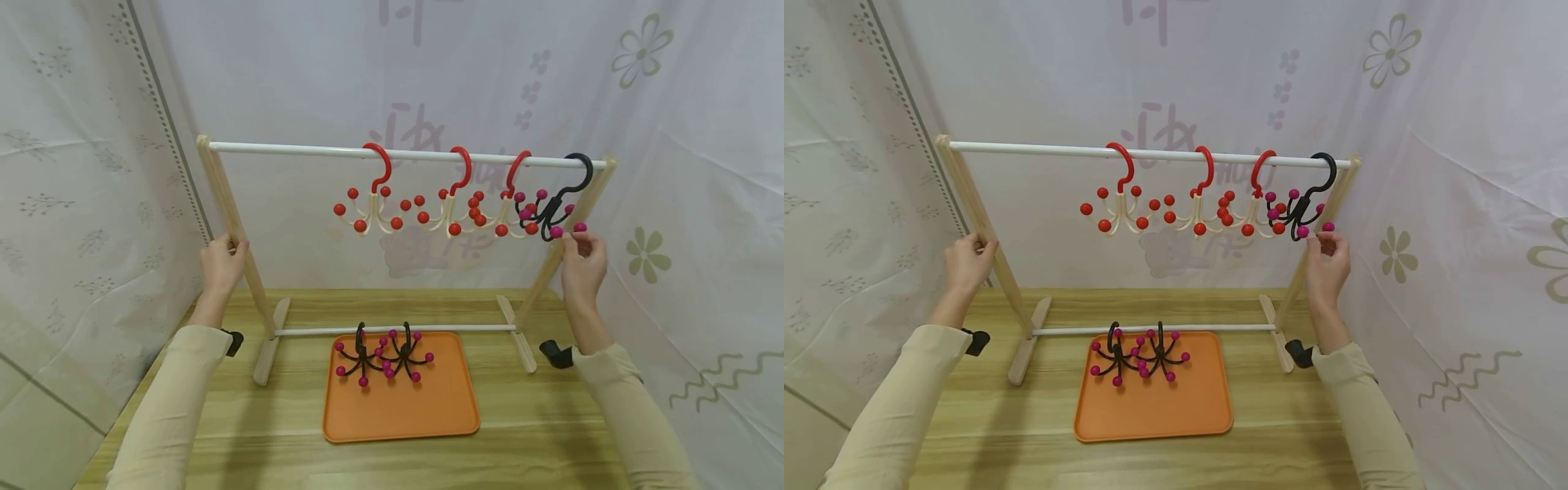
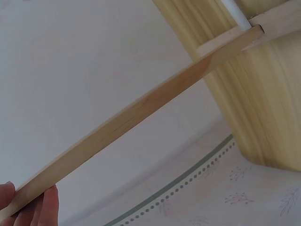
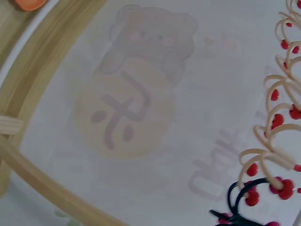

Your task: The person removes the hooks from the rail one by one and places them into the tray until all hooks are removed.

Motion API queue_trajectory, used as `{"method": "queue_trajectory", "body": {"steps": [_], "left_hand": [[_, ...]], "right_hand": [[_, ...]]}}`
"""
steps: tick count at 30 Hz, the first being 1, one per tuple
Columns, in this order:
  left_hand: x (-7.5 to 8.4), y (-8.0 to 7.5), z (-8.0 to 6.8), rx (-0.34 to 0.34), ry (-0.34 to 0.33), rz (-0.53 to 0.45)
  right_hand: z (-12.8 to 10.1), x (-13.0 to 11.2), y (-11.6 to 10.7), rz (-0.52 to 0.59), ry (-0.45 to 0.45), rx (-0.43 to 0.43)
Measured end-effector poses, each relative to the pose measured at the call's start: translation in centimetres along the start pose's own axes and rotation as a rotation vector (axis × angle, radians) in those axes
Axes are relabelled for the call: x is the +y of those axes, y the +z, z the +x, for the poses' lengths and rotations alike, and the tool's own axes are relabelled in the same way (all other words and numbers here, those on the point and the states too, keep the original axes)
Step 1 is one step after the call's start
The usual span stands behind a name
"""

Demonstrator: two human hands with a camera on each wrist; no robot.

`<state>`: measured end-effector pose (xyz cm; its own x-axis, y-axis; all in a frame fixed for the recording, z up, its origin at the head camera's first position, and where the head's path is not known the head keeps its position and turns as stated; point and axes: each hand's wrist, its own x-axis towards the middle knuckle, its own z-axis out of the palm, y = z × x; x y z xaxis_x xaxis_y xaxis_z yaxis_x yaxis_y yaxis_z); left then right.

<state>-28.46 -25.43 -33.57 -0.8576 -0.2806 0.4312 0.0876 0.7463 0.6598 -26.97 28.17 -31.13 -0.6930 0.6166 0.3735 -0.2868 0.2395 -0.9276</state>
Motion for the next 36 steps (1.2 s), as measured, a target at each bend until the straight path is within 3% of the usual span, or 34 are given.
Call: {"method": "queue_trajectory", "body": {"steps": [8,15,24,28,36], "left_hand": [[0.1,0.0,-0.1,0.0,-0.003,-0.003],[0.1,0.1,-0.1,-0.006,-0.006,-0.016],[0.1,0.1,-0.2,0.011,-0.006,0.0],[0.2,0.1,-0.2,0.022,-0.003,0.008],[0.3,0.1,-0.2,0.025,-0.008,0.0]], "right_hand": [[-1.3,-2.7,1.1,0.047,-0.096,-0.082],[-2.8,-5.2,2.8,0.104,-0.15,-0.264],[-4.0,-7.5,6.2,0.221,-0.025,-0.567],[-4.5,-8.3,7.9,0.241,-0.032,-0.67],[-5.4,-10.1,10.8,0.17,-0.02,-0.757]]}}
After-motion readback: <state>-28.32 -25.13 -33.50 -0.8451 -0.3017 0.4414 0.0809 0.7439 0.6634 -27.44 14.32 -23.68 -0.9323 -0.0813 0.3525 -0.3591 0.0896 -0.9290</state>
